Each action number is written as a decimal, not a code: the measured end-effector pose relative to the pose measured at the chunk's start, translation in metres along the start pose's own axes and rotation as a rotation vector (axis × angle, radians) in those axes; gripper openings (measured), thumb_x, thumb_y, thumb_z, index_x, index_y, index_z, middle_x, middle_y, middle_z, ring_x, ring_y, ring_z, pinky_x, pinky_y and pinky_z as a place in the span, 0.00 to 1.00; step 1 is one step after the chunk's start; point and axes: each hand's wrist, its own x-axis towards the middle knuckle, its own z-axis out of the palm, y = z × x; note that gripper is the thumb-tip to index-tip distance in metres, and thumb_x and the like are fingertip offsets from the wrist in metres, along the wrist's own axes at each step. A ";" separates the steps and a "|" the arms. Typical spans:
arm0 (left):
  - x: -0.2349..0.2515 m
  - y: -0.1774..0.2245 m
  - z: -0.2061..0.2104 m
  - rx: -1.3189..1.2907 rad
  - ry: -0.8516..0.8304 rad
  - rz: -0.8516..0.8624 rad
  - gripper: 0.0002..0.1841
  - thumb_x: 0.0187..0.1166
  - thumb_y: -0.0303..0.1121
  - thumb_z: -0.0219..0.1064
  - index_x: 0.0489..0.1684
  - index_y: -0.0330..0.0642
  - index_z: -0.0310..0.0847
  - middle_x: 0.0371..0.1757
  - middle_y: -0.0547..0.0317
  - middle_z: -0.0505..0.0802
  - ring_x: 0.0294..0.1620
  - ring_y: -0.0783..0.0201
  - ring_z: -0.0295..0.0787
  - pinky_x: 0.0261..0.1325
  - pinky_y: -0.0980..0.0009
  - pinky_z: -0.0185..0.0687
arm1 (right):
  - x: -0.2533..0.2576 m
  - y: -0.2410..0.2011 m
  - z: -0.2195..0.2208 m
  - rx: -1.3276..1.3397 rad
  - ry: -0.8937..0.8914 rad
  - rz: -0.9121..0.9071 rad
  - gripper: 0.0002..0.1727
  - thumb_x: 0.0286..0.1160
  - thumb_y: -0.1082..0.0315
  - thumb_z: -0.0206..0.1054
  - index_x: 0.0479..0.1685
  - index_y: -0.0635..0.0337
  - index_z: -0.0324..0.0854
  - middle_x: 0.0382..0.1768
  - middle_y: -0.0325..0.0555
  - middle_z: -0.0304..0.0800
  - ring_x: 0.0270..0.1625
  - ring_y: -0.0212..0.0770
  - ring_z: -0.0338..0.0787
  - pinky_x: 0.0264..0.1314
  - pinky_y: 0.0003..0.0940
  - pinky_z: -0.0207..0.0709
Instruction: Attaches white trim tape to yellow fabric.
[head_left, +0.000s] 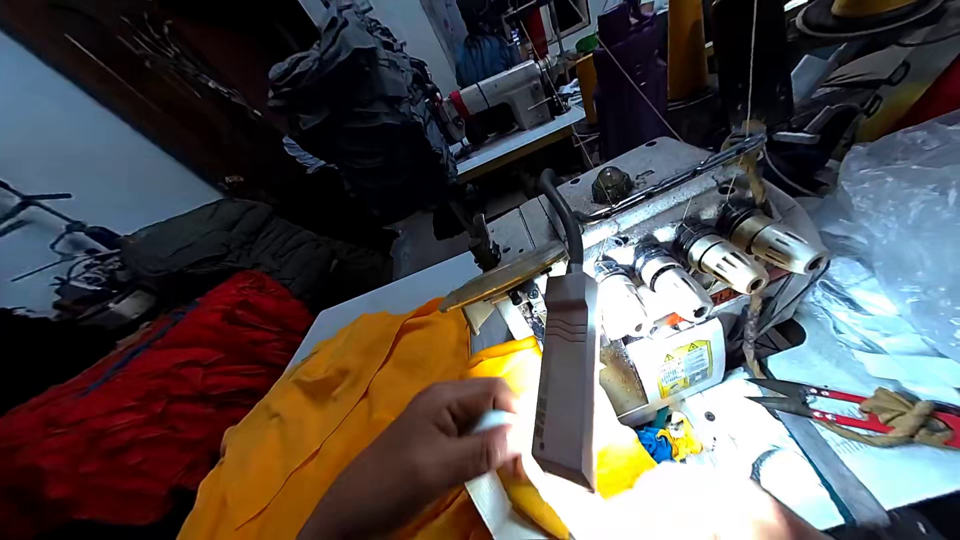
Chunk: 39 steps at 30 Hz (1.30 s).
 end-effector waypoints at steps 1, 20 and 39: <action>0.007 -0.008 -0.002 -0.015 0.058 -0.007 0.03 0.71 0.48 0.72 0.33 0.70 0.92 0.30 0.90 0.92 0.32 0.94 0.84 0.36 0.91 0.80 | 0.004 0.012 0.001 -0.086 0.005 -0.044 0.12 0.82 0.77 0.60 0.48 0.67 0.91 0.38 0.58 0.95 0.45 0.52 0.93 0.55 0.39 0.82; 0.023 -0.004 0.008 0.440 0.068 -0.357 0.06 0.72 0.29 0.64 0.28 0.47 0.85 0.18 0.74 0.84 0.20 0.82 0.80 0.27 0.84 0.75 | -0.015 0.044 0.046 -0.433 0.172 -0.129 0.11 0.84 0.73 0.59 0.42 0.55 0.89 0.51 0.48 0.96 0.60 0.42 0.93 0.63 0.32 0.82; 0.021 -0.028 0.019 0.929 0.170 -0.188 0.03 0.69 0.32 0.71 0.31 0.50 0.82 0.19 0.70 0.82 0.21 0.71 0.80 0.27 0.66 0.77 | -0.019 0.058 0.053 -0.329 0.251 -0.190 0.12 0.86 0.72 0.57 0.43 0.56 0.88 0.55 0.51 0.94 0.63 0.42 0.91 0.65 0.30 0.81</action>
